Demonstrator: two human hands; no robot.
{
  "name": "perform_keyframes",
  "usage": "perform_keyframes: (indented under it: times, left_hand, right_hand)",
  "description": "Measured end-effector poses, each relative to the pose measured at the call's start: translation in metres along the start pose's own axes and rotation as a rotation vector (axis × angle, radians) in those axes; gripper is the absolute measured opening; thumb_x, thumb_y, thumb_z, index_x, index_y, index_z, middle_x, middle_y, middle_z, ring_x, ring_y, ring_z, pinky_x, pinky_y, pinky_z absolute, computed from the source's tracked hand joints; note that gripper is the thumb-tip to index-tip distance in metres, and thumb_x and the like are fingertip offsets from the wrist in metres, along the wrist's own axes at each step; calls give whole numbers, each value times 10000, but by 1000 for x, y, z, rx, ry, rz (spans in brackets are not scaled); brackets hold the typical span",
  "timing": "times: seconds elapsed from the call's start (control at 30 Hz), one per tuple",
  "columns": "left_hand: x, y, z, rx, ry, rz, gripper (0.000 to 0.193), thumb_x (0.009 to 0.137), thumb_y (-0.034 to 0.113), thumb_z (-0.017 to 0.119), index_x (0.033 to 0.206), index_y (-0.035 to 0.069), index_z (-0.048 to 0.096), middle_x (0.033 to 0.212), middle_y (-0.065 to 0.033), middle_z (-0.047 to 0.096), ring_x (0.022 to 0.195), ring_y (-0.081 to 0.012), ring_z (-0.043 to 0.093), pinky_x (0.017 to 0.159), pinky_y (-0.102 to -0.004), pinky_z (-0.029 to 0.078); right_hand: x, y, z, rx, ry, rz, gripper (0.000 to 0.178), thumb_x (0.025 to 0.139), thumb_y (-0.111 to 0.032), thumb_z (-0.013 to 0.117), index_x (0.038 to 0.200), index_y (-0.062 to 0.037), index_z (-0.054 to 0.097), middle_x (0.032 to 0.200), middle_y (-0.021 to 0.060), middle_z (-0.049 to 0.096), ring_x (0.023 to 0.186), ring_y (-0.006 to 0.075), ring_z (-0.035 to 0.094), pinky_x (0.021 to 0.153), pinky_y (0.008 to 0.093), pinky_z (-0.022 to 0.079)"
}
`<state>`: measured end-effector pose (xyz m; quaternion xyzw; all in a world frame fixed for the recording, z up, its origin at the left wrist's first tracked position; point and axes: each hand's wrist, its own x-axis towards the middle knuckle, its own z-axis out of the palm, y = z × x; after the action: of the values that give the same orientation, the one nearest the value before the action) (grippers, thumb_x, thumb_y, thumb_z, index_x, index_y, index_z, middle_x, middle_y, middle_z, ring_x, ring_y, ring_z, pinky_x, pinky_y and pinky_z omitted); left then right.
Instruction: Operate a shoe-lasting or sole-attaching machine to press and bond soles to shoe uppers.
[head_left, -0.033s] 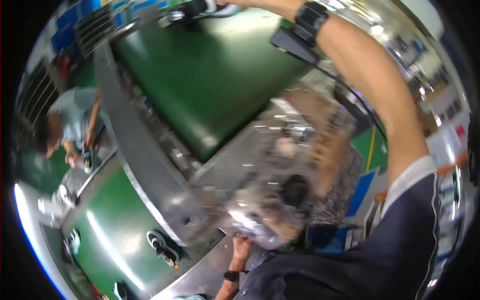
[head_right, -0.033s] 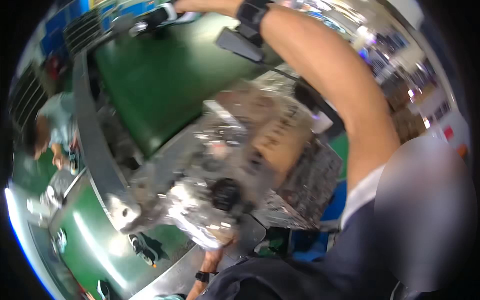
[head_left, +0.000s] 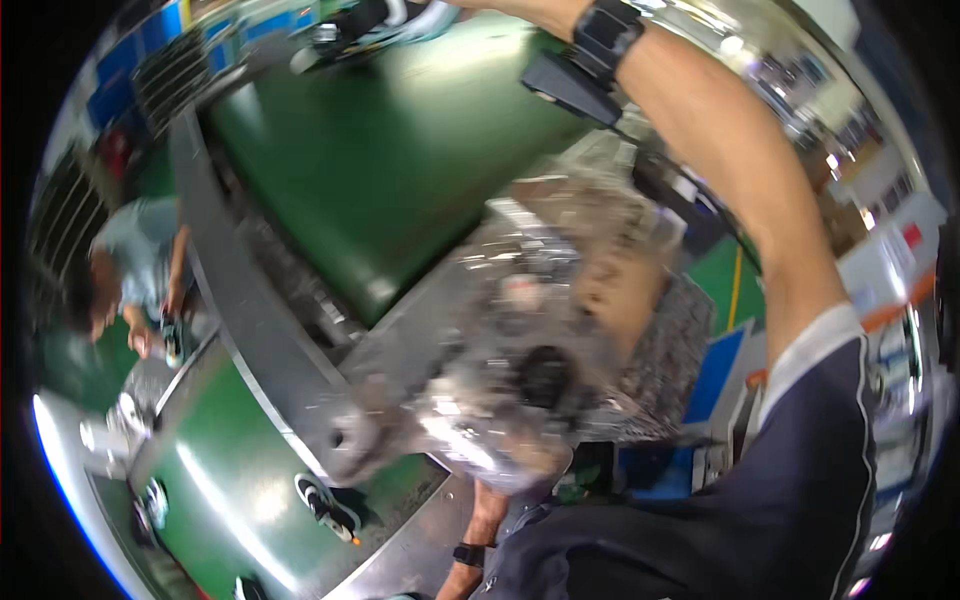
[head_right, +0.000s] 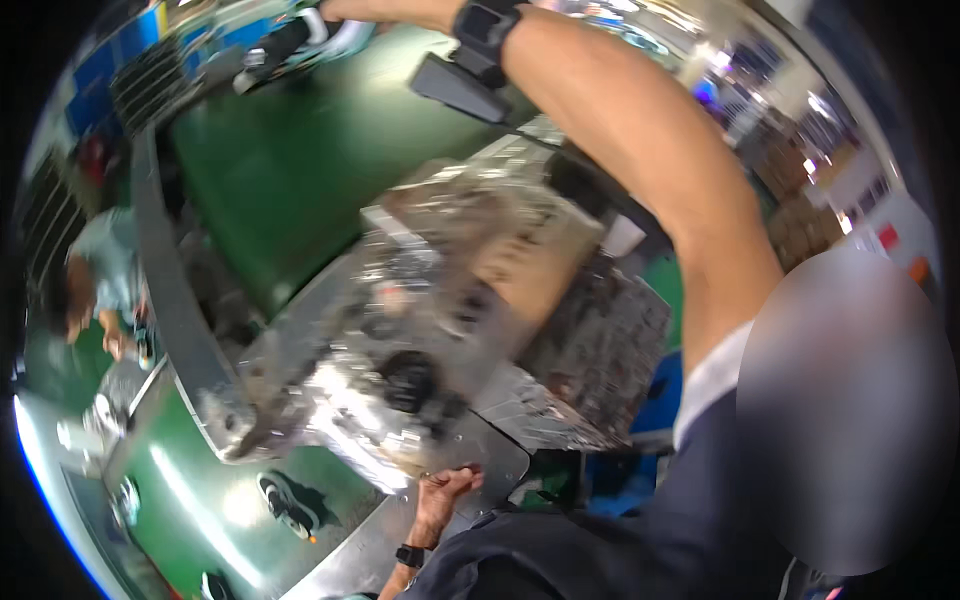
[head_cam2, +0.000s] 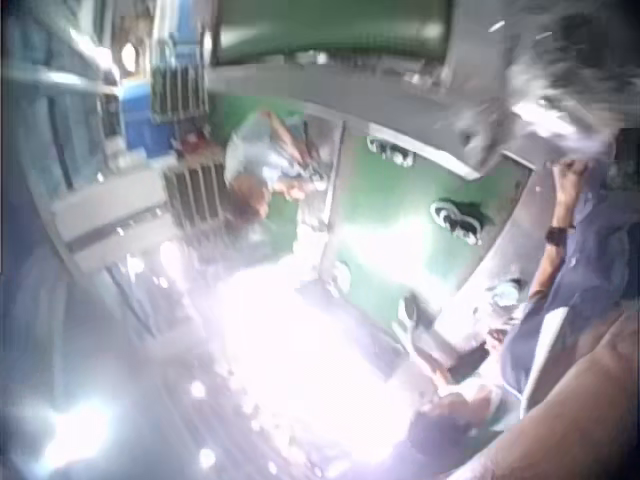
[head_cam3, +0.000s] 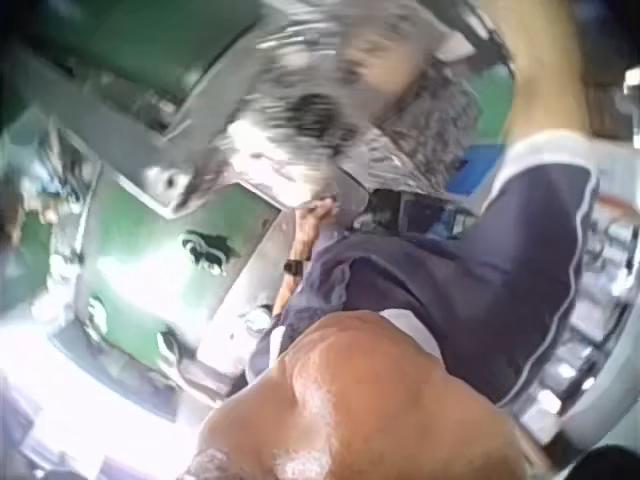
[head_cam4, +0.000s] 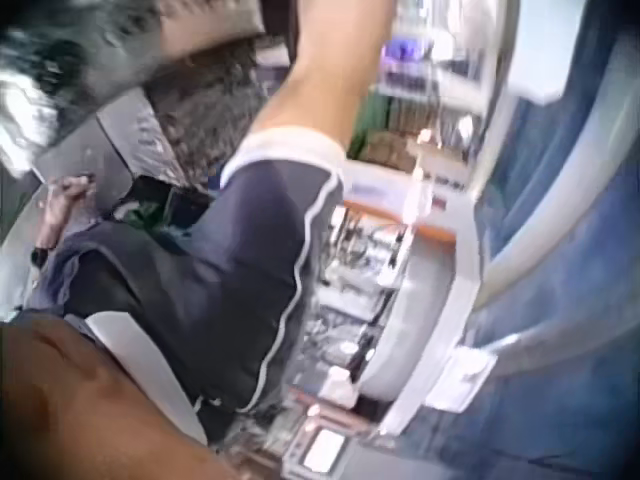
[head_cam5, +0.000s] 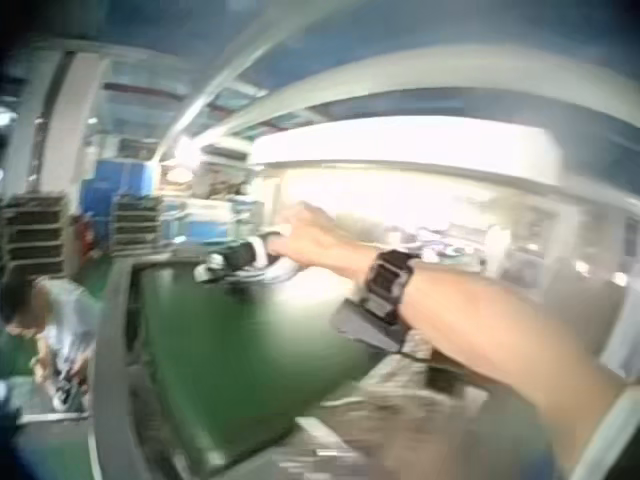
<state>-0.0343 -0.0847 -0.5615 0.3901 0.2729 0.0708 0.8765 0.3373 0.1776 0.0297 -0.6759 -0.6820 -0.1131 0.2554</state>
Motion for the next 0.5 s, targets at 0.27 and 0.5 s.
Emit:
perform_keyframes:
  times: [0.27, 0.5]
  left_hand:
    - [15, 207, 194, -136, -916, -43, 770, 924, 656, 419, 1271, -15, 566, 1359, -238, 514, 1196, -419, 544, 1025, -530, 434]
    - [-26, 190, 402, -390, -1239, -448, 719, 912, 548, 534, 1421, 57, 405, 1461, -208, 398, 1189, -408, 509, 1015, -569, 414]
  right_hand:
    - [-190, -12, -161, 273, 523, 209, 259, 773, -182, 733, 980, -28, 708, 753, 94, 678, 625, 163, 641, 549, 276, 494]
    - [-512, -91, -201, 307, 696, 420, 214, 785, -189, 679, 879, -2, 724, 802, 72, 712, 733, 71, 636, 657, 252, 502]
